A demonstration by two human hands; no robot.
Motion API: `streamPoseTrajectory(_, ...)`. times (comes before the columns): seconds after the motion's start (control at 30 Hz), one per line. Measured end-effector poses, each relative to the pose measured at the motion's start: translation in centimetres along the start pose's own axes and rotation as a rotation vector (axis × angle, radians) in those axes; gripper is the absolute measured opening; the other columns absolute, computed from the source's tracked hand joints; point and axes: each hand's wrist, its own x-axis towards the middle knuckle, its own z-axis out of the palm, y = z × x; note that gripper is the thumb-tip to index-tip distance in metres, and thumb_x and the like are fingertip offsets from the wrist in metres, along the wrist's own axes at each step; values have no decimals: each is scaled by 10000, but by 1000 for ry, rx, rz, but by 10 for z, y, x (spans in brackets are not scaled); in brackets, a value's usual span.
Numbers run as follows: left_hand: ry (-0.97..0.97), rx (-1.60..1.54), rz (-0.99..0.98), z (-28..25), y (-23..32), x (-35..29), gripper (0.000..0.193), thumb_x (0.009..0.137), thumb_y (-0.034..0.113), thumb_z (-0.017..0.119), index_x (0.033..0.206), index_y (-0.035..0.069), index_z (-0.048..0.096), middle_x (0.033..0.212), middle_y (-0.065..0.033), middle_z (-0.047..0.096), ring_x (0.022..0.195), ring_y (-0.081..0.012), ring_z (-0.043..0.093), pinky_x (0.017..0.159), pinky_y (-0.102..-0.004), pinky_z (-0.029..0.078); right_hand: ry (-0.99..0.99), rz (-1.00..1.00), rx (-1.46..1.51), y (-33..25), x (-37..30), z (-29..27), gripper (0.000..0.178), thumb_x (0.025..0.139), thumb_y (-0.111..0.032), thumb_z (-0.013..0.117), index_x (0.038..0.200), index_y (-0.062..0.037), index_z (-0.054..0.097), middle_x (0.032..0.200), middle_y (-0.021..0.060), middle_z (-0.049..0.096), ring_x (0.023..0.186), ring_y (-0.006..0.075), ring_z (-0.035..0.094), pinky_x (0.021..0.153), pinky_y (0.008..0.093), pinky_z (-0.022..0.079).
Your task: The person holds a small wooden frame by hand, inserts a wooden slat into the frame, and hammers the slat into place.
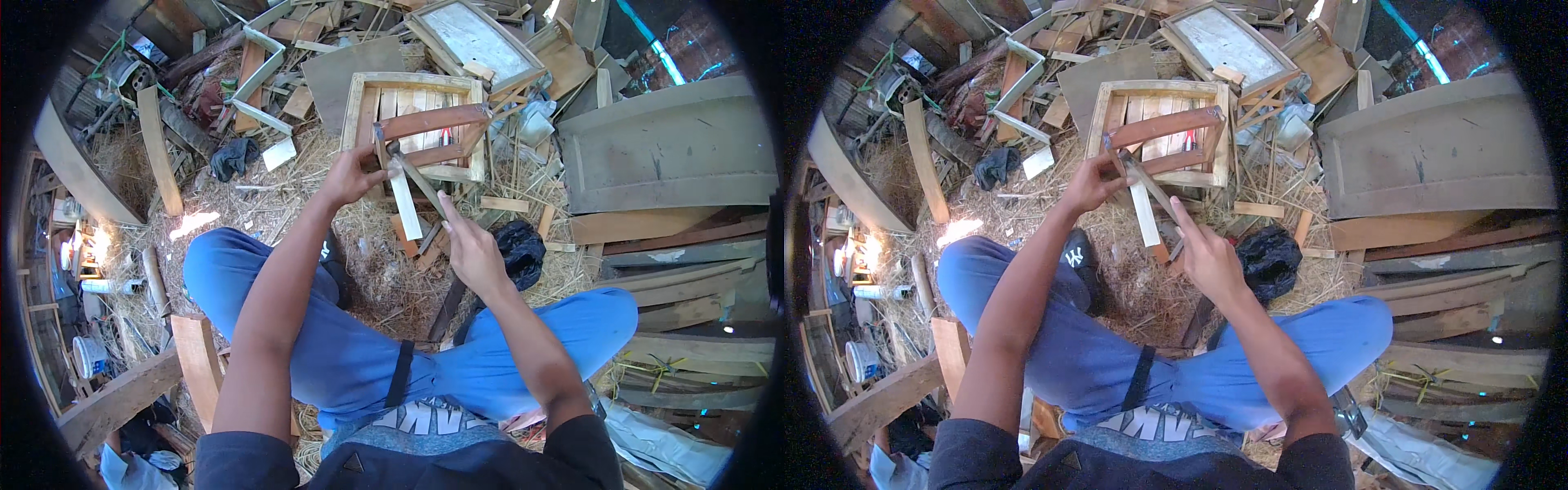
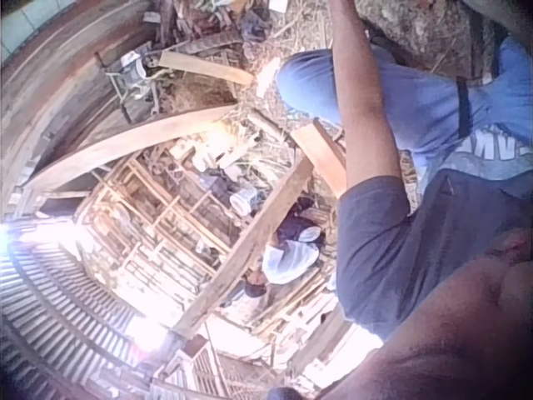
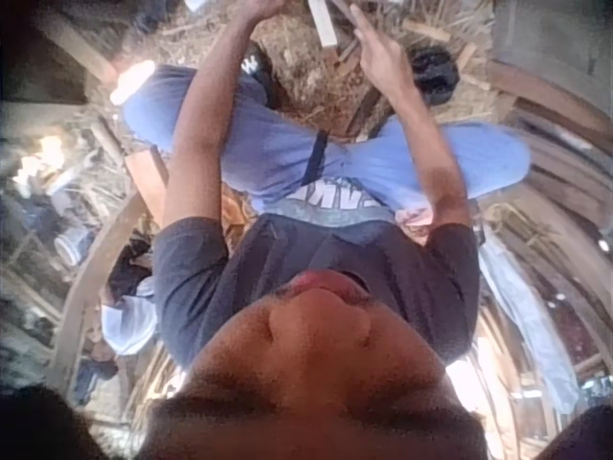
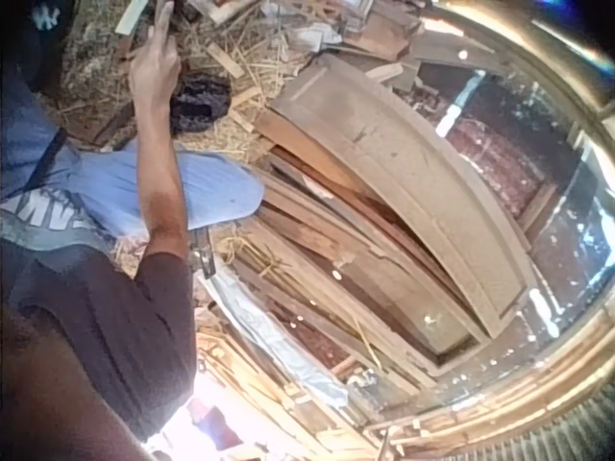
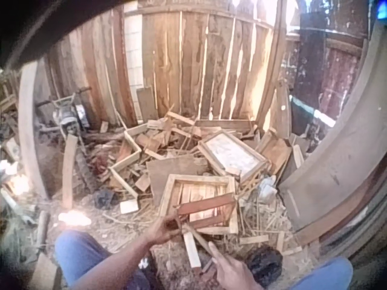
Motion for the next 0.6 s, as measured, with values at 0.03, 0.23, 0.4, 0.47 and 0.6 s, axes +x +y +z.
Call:
streamPoseTrajectory(0.03, -8, 40, -12, 0, -2, 0, 432, 870, 134, 793, 1244, -23, 646, 1147, -123, 734, 1075, -203, 690, 962, -370, 536, 54, -40, 26, -2, -1, 1, 624, 976, -77, 552, 1558, -230, 388, 844, 239, 659, 732, 454, 667, 673, 544, 529)
streamPoseTrajectory(0.23, 10, 29, -1, 2, 5, -3, 431, 869, 142, 798, 1241, -15, 650, 1153, -127, 734, 1066, -204, 692, 953, -369, 537, 24, -12, 3, -2, -4, -1, 630, 974, -87, 558, 1560, -231, 380, 845, 234, 659, 742, 457, 667, 676, 551, 531)
streamPoseTrajectory(0.4, 3, -29, -5, 2, 7, -3, 414, 870, 137, 795, 1228, -15, 655, 1144, -125, 734, 1071, -202, 689, 948, -366, 536, -36, 52, -10, 0, -1, 0, 629, 979, -100, 557, 1562, -249, 377, 875, 242, 672, 770, 462, 673, 692, 556, 536)
streamPoseTrajectory(0.47, 13, -46, 35, -1, 2, -3, 412, 871, 138, 796, 1227, -15, 655, 1140, -123, 734, 1068, -202, 689, 946, -366, 537, -1, 1, -17, -2, -2, 1, 625, 982, -106, 560, 1559, -264, 381, 900, 247, 677, 775, 462, 675, 690, 555, 536)
streamPoseTrajectory(0.6, -9, -11, 25, 0, 3, 0, 418, 872, 132, 794, 1232, -22, 648, 1140, -118, 731, 1079, -200, 684, 958, -359, 532, 80, -44, 61, 1, -2, 2, 615, 987, -114, 558, 1555, -278, 388, 895, 247, 675, 775, 465, 673, 691, 556, 535)
